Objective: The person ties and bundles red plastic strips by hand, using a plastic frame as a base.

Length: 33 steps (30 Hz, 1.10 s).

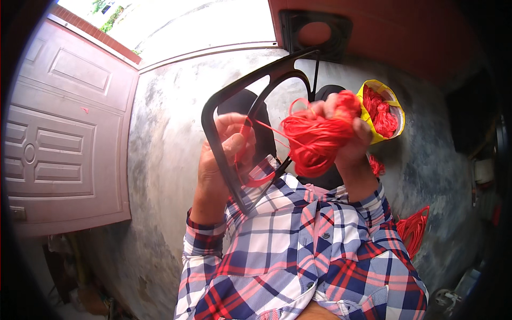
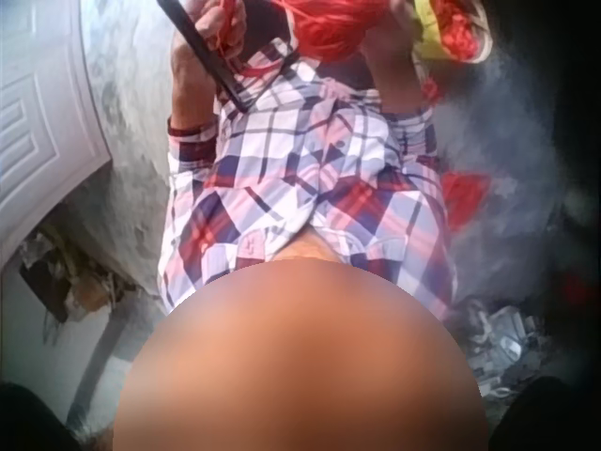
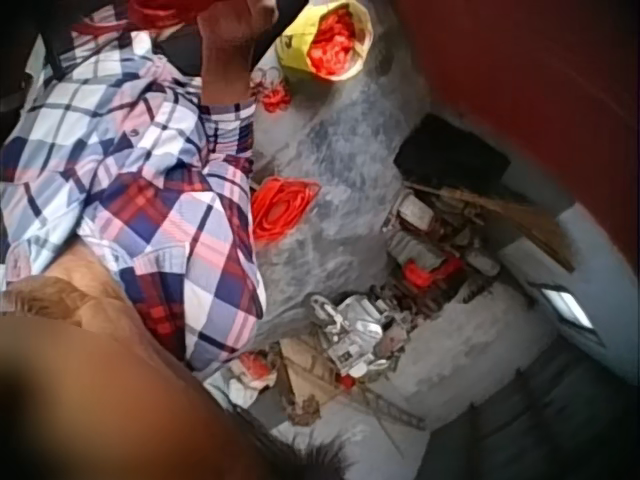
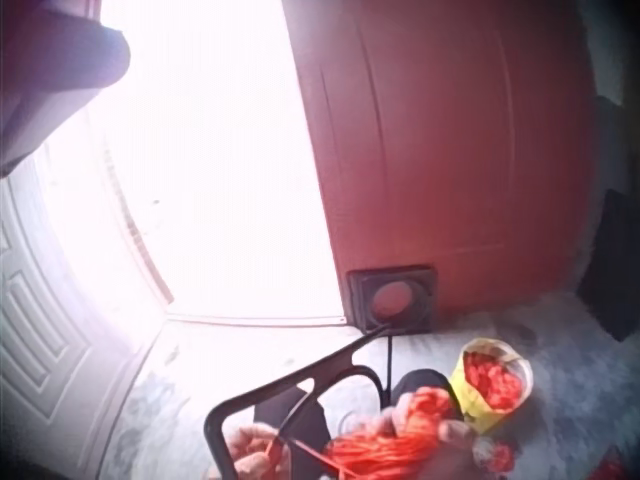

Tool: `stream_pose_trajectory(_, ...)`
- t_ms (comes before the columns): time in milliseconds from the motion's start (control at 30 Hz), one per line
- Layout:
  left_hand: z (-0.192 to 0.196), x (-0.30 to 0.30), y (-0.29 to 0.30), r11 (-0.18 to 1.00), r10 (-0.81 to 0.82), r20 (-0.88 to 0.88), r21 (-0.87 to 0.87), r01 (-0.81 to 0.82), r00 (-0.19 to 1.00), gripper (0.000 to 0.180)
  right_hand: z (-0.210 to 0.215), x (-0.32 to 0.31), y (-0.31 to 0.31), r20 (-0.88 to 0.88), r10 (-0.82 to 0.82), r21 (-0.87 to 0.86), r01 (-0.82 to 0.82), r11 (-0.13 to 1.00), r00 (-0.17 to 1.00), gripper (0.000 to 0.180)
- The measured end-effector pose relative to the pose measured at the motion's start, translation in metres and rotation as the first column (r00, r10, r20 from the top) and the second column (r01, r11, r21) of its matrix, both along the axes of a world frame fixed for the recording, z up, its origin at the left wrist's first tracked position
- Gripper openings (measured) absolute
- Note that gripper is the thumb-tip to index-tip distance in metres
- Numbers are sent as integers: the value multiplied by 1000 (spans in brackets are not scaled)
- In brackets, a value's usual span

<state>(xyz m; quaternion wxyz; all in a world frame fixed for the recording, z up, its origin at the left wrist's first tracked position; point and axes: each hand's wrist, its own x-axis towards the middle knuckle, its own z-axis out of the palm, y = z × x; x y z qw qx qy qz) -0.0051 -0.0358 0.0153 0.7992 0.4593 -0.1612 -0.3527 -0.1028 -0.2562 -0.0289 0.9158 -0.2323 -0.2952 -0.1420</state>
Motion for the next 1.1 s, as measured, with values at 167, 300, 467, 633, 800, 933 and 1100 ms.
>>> stream_pose_trajectory(167, 6, 7, 7, 999, -27, 67, -30, 29, 997, 28, 14, -14, 13, -137, -122, -147, 101, 984, 983, 58)
stream_pose_trajectory(300, -12, 20, 21, 1000, 1, -34, -26, -2, 999, 24, 14, -13, -21, -566, -248, 269, 461, 846, 786, 37)
stream_pose_trajectory(467, -28, 32, 36, 986, 142, -4, -93, -142, 990, 28, -35, -21, -117, -481, -291, 286, 462, 840, 827, 29)
stream_pose_trajectory(633, -17, 16, 11, 996, 69, -62, -57, -73, 996, 44, 24, -9, -5, -570, -89, -83, 50, 995, 817, 44)
stream_pose_trajectory(800, -3, -9, -13, 993, -37, -175, -115, 17, 984, 50, 59, 17, 37, -405, -597, -777, 84, 624, 692, 32)
stream_pose_trajectory(933, -1, -12, -21, 999, -20, -64, -34, 18, 998, 44, 55, 18, 30, -323, -623, -790, 160, 592, 712, 30)
stream_pose_trajectory(1100, -2, -16, -19, 931, -257, -355, -340, 132, 899, 43, -7, 18, 21, -604, -65, -235, -100, 967, 794, 41)
